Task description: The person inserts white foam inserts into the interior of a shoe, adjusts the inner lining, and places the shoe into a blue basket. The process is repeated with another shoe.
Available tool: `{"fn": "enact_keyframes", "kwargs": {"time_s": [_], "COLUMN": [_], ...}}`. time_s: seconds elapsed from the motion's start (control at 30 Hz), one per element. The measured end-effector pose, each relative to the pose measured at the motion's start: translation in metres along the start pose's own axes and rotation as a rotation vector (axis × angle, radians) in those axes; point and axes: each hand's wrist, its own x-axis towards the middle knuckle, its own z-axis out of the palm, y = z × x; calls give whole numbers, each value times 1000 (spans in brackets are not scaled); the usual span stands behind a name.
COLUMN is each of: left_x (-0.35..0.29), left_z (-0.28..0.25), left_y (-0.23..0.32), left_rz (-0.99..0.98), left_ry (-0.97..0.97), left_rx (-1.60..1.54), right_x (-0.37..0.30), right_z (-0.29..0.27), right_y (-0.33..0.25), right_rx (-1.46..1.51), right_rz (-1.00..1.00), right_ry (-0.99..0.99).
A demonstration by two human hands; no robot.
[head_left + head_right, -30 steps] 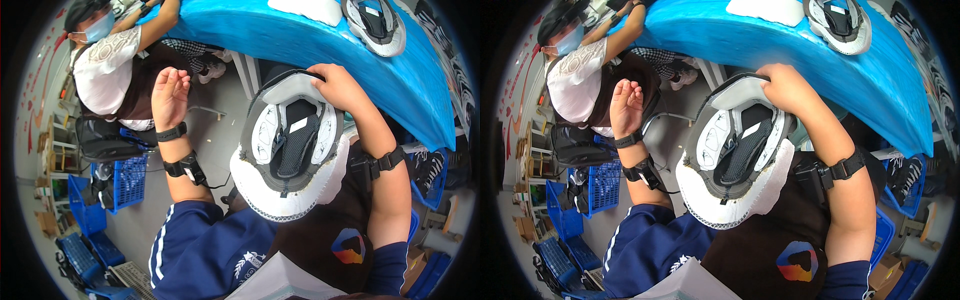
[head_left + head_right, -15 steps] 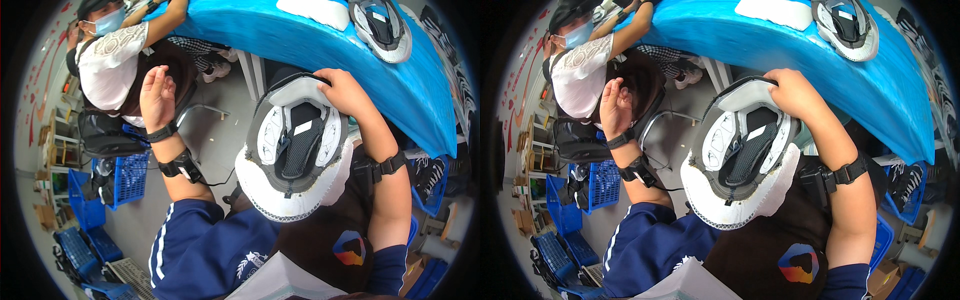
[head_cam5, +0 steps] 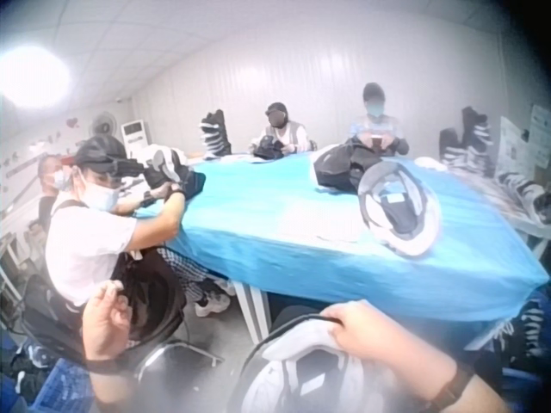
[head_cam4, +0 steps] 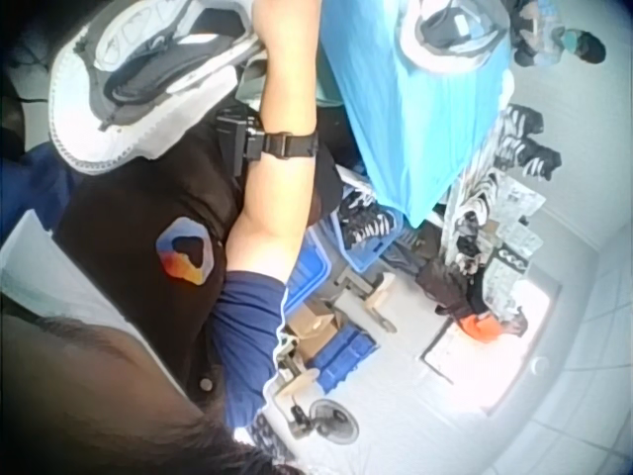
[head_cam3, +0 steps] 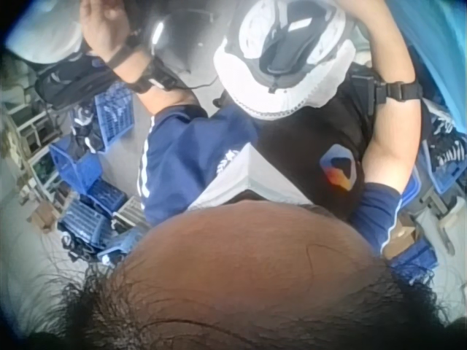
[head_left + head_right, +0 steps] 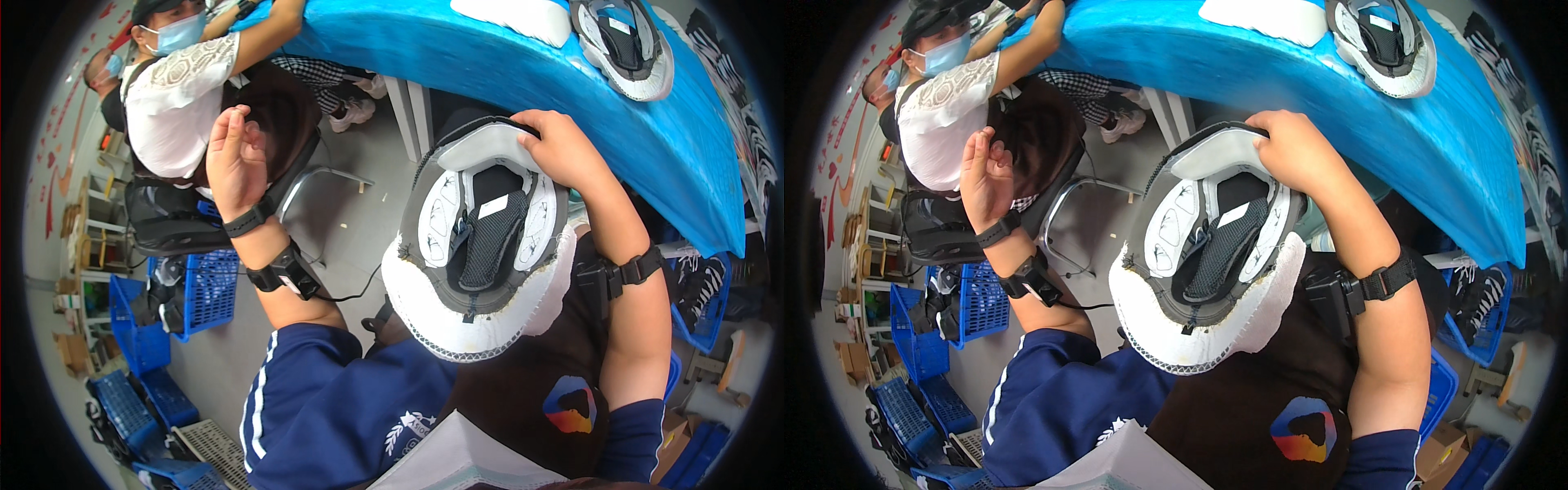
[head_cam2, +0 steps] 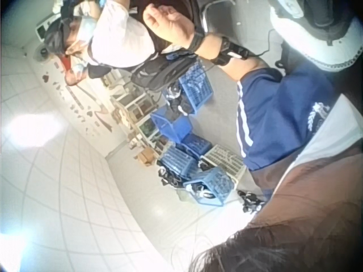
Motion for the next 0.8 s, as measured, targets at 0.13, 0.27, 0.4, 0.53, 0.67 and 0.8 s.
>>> {"fn": "enact_keyframes", "kwargs": {"time_s": [0.13, 0.27, 0.4, 0.53, 0.67, 0.8], "left_x": [-1, -1, -2, -4, -5, -8], "left_z": [0, 4, 9, 11, 9, 11], "left_y": [-2, -3, -3, -3, -8, -15], "left_rz": [-8, -10, -3, -4, -21, -5], "left_ry": [5, 6, 10, 8, 29, -12], "left_rx": [-4, 15, 12, 4, 37, 8], "right_x": [0, 0, 0, 0, -1, -1], "right_z": [-3, -5, -5, -5, -1, 2], "right_y": [1, -1, -3, -1, 4, 8], "right_rx": [-35, -27, -32, -52, -44, -88], "right_rz": [11, 30, 47, 37, 23, -69], "right_ry": [-79, -98, -107, -108, -105, -47]}}
